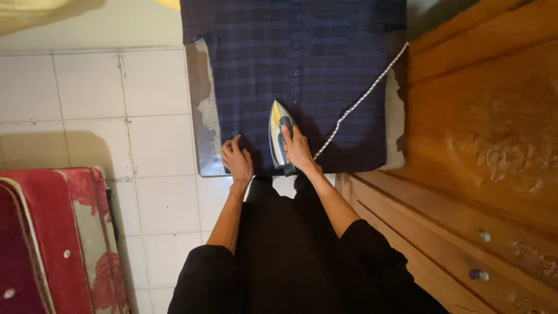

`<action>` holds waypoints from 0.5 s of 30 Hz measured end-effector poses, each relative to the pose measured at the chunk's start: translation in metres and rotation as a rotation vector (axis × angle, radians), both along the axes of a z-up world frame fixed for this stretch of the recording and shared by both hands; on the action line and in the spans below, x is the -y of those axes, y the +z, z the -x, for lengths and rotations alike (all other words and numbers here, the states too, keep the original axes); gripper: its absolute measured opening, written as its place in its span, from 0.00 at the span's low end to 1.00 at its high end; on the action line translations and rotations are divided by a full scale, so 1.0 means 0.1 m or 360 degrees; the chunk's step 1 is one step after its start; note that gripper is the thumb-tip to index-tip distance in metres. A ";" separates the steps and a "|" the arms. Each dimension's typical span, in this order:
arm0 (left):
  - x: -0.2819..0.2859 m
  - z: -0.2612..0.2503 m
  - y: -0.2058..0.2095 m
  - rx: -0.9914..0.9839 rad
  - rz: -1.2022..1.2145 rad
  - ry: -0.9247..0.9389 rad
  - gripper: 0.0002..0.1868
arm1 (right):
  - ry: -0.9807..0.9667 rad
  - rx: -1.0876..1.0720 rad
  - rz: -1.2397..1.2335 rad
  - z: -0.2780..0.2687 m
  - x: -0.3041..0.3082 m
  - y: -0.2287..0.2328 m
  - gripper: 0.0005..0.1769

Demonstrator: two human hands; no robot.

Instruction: The person picks up a blue plaid shirt from a bed, spreads it on a flat surface, and uses an iron to smooth the fabric by moving it over various parts of the garment while holding the shirt with the other hand.

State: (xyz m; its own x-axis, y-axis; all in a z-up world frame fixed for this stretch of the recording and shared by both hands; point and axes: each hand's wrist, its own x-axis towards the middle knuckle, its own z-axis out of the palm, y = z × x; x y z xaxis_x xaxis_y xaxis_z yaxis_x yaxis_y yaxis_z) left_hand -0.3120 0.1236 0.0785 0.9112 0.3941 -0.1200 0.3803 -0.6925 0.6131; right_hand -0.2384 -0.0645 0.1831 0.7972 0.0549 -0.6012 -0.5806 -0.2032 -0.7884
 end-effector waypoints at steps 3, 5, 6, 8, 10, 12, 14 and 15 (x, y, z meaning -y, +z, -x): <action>-0.28 0.02 -0.15 0.0046 -0.0043 0.0128 0.32 | -0.0017 -0.0051 -0.0009 0.05 -0.21 -0.12 0.29; -0.43 -0.05 -0.22 -0.0023 0.0008 0.0160 0.31 | 0.0027 0.0017 0.0099 0.05 -0.30 -0.24 0.28; -0.49 -0.06 -0.23 -0.0094 0.0095 0.0166 0.29 | 0.0051 0.0044 0.0153 0.07 -0.35 -0.30 0.27; -0.60 -0.09 -0.26 -0.0240 0.0270 0.0176 0.27 | 0.0119 0.0245 0.0304 0.03 -0.42 -0.41 0.26; -0.66 -0.14 -0.31 -0.0225 0.0275 0.0186 0.24 | 0.0088 0.0268 0.0306 -0.04 -0.49 -0.45 0.25; -0.71 -0.17 -0.39 -0.0234 0.0260 0.0184 0.22 | -0.0037 0.0112 0.0155 -0.12 -0.61 -0.42 0.25; -0.76 -0.19 -0.47 -0.0264 0.0220 0.0172 0.19 | -0.0060 0.0100 0.0122 -0.19 -0.72 -0.36 0.25; -0.78 -0.20 -0.51 -0.0191 0.0158 0.0143 0.18 | -0.0070 0.0097 0.0105 -0.24 -0.78 -0.34 0.25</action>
